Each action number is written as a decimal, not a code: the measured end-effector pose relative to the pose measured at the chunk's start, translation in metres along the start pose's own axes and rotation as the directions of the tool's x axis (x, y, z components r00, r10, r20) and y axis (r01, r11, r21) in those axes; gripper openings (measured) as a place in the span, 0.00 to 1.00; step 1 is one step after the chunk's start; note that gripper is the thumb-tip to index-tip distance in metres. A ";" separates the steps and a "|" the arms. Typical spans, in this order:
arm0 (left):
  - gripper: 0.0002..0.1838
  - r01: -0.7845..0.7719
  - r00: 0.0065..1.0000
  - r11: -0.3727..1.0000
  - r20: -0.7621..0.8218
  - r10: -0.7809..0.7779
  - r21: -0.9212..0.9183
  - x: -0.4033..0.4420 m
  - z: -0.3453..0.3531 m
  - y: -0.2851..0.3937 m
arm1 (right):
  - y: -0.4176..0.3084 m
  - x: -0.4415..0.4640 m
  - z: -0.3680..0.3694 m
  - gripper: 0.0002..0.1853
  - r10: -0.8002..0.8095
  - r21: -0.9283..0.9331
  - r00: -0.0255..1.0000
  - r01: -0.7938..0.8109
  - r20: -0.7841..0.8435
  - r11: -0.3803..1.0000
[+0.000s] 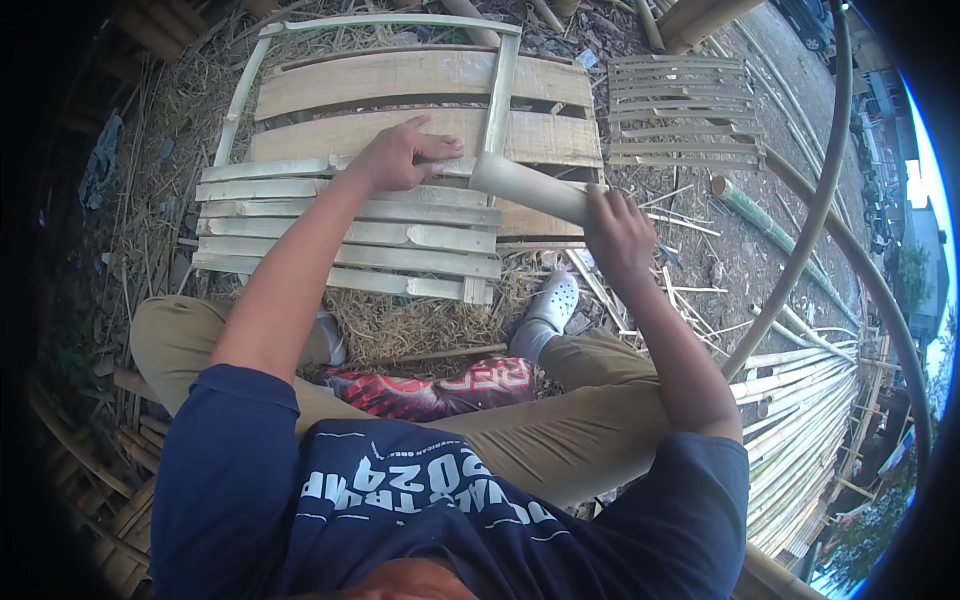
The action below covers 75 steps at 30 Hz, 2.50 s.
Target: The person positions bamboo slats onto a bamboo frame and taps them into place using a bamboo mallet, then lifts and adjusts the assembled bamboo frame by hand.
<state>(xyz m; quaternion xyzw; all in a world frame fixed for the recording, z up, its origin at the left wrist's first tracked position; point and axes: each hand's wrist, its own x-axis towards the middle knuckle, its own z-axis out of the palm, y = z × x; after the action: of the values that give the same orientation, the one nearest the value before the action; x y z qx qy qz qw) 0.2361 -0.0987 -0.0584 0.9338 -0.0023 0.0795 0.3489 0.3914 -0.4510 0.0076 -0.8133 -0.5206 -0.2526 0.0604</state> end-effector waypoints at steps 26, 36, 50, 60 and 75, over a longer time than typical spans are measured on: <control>0.18 0.030 0.998 0.999 0.058 -0.028 -0.023 0.006 -0.006 0.003 | 0.007 0.006 -0.003 0.24 0.074 -0.076 0.995 -0.070 0.059 0.995; 0.20 0.001 1.000 1.000 0.000 -0.001 -0.012 0.005 -0.004 0.006 | 0.009 0.010 -0.004 0.22 0.091 -0.001 0.992 -0.092 0.084 0.996; 0.21 -0.029 0.999 0.999 0.026 0.030 -0.018 0.009 -0.007 0.004 | 0.014 0.000 0.004 0.21 0.141 -0.083 0.980 -0.130 0.140 0.988; 0.19 0.029 0.999 1.000 0.035 -0.030 0.008 0.005 -0.005 0.005 | 0.013 0.003 0.003 0.25 0.054 0.007 0.991 -0.056 0.122 0.998; 0.18 0.010 0.999 1.000 0.053 -0.009 -0.008 0.007 -0.006 0.003 | 0.003 0.003 -0.001 0.20 -0.010 -0.041 1.000 0.011 0.021 0.999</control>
<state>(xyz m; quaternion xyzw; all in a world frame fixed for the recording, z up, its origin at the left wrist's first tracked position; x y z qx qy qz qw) 0.2415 -0.0963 -0.0509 0.9341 -0.0075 0.0528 0.3529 0.3949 -0.4506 0.0099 -0.8142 -0.5202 -0.2550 0.0370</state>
